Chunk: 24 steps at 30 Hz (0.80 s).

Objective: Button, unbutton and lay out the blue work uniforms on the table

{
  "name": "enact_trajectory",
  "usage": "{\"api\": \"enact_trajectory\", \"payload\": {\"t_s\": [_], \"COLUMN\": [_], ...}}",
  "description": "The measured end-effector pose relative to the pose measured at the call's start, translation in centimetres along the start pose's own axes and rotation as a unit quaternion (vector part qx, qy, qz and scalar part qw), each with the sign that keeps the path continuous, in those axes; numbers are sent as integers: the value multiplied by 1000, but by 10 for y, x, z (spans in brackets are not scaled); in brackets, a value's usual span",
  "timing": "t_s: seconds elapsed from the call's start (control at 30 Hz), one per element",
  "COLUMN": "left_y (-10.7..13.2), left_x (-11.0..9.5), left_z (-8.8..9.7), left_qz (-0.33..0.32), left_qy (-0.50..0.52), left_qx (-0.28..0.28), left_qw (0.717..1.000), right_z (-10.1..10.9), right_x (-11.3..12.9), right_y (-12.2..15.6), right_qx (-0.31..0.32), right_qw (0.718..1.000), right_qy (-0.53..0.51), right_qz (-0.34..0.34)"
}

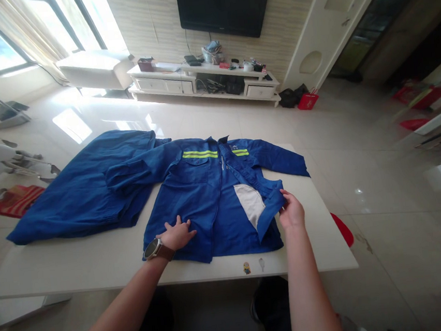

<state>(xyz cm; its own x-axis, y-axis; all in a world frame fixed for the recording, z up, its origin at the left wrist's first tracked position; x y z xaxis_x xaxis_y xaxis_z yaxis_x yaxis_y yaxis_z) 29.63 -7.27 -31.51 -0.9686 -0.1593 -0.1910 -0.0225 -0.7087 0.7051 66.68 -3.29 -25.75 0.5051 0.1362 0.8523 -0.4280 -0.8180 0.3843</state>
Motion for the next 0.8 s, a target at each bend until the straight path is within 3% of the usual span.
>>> {"api": "enact_trajectory", "payload": {"t_s": [0.1,0.23,0.3,0.37,0.43,0.53,0.63,0.7,0.77,0.8], "left_y": [7,19,24,27,30,30,26,23,22,21], "left_x": [-8,-18,-19,-18,-17,-18,-22,-28,-33,-35], "left_z": [0,1,2,3,4,3,-4,-12,-22,-26], "left_qz": [37,-6,-12,-28,-66,-124,-139,-145,-149,-152], "left_qy": [-18,-29,-28,-45,-77,-107,-122,-139,-160,-170], "left_qx": [12,6,6,-5,-22,-7,59,85,84,73], "left_qw": [999,1000,1000,999,995,986,981,976,972,971], "right_z": [-3,-3,-5,-9,-17,-33,-50,-59,-65,-67], "right_x": [-3,-5,-2,3,7,3,-21,-44,-66,-75], "right_y": [3,4,6,11,22,42,58,66,72,73], "right_qx": [11,2,-37,-65,-52,61,250,365,414,417], "right_qw": [999,993,979,948,911,892,876,818,756,738], "right_qy": [26,55,65,87,113,159,258,362,447,473], "right_qz": [35,107,190,300,394,420,322,259,240,241]}}
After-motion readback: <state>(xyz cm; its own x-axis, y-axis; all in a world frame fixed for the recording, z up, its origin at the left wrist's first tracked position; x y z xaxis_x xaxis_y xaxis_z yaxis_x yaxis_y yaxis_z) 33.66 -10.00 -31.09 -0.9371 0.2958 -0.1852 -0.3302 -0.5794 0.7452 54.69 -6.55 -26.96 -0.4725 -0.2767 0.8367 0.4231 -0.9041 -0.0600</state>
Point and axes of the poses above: each hand's wrist, its own y-axis away from the middle knuckle, its own z-axis out of the back of the hand, x = y × z, the point moved 1 cm from there along -y, towards the middle knuckle, and after that the axes turned 10 degrees about x, right-handed, at the moved point
